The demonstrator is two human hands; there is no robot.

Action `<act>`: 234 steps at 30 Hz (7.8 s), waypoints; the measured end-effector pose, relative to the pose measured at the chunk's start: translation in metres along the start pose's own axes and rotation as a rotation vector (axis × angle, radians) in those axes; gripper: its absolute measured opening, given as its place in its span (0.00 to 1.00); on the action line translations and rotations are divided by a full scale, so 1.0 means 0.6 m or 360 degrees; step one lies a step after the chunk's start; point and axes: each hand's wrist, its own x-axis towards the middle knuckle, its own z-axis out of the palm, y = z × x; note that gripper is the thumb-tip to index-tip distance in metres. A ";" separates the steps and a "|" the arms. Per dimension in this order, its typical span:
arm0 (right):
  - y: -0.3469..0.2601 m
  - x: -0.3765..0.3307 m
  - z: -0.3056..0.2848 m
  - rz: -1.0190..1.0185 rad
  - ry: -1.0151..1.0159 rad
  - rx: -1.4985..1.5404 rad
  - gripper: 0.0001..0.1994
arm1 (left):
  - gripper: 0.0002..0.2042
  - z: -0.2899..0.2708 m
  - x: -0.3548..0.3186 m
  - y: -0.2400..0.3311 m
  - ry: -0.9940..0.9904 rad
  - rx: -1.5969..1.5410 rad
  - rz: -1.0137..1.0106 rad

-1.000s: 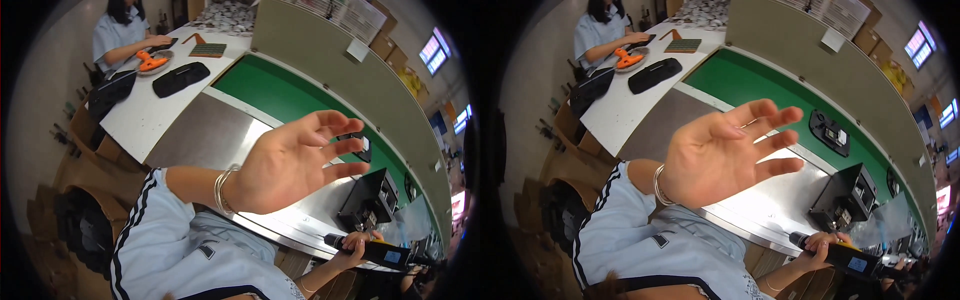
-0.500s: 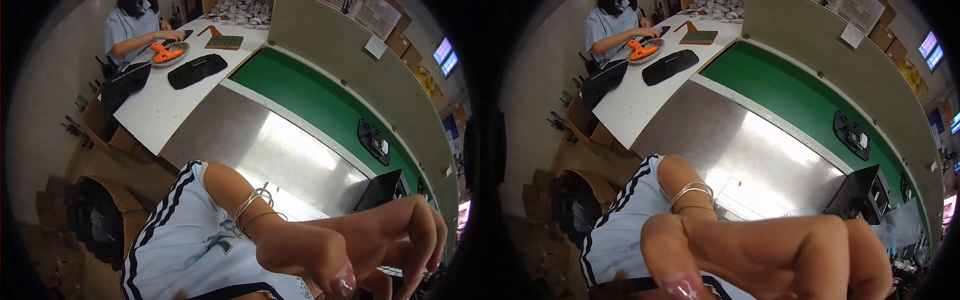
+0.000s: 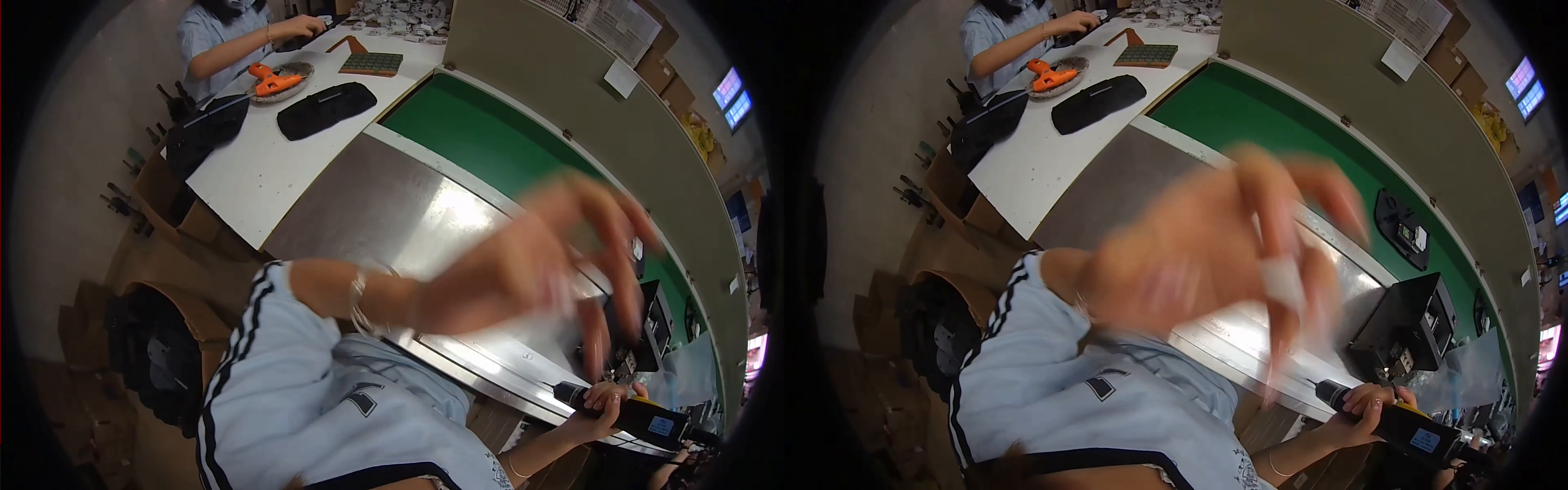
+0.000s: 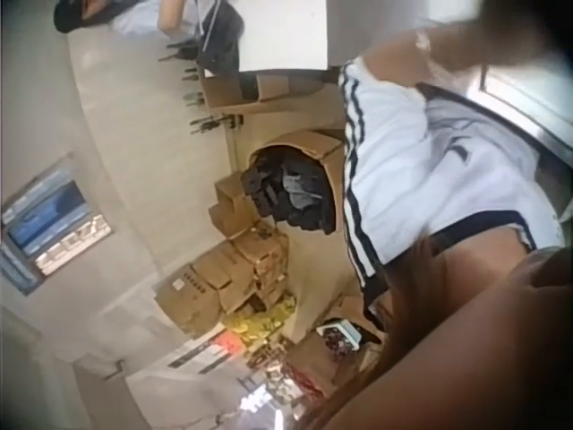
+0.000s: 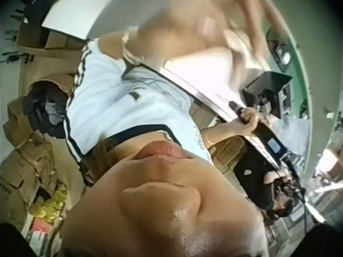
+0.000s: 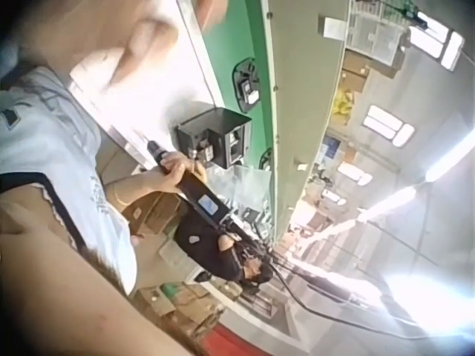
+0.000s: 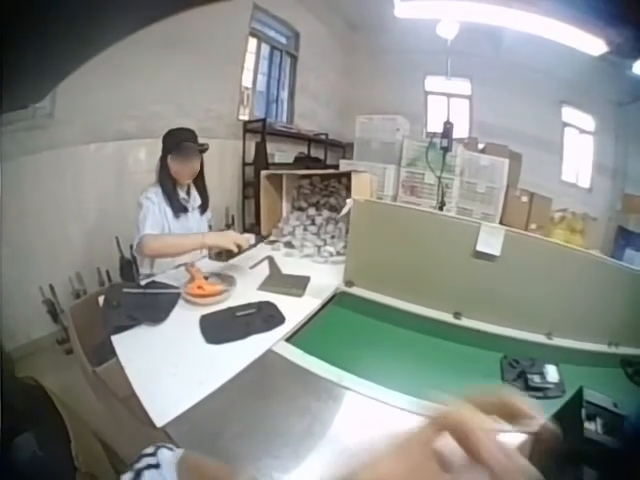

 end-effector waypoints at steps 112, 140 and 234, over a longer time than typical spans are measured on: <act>-0.008 0.163 -0.026 0.0192 -0.0071 -0.0371 0.12 | 0.15 -0.243 -0.051 -0.247 -0.0698 0.2301 -0.0722; 0.092 0.164 0.099 0.0337 -0.0328 -0.0218 0.13 | 0.15 -0.246 -0.050 -0.250 -0.0698 0.2232 -0.0743; -0.002 0.136 0.035 0.0175 0.0038 -0.0268 0.15 | 0.40 -0.250 -0.059 -0.252 -0.0459 0.2380 -0.0916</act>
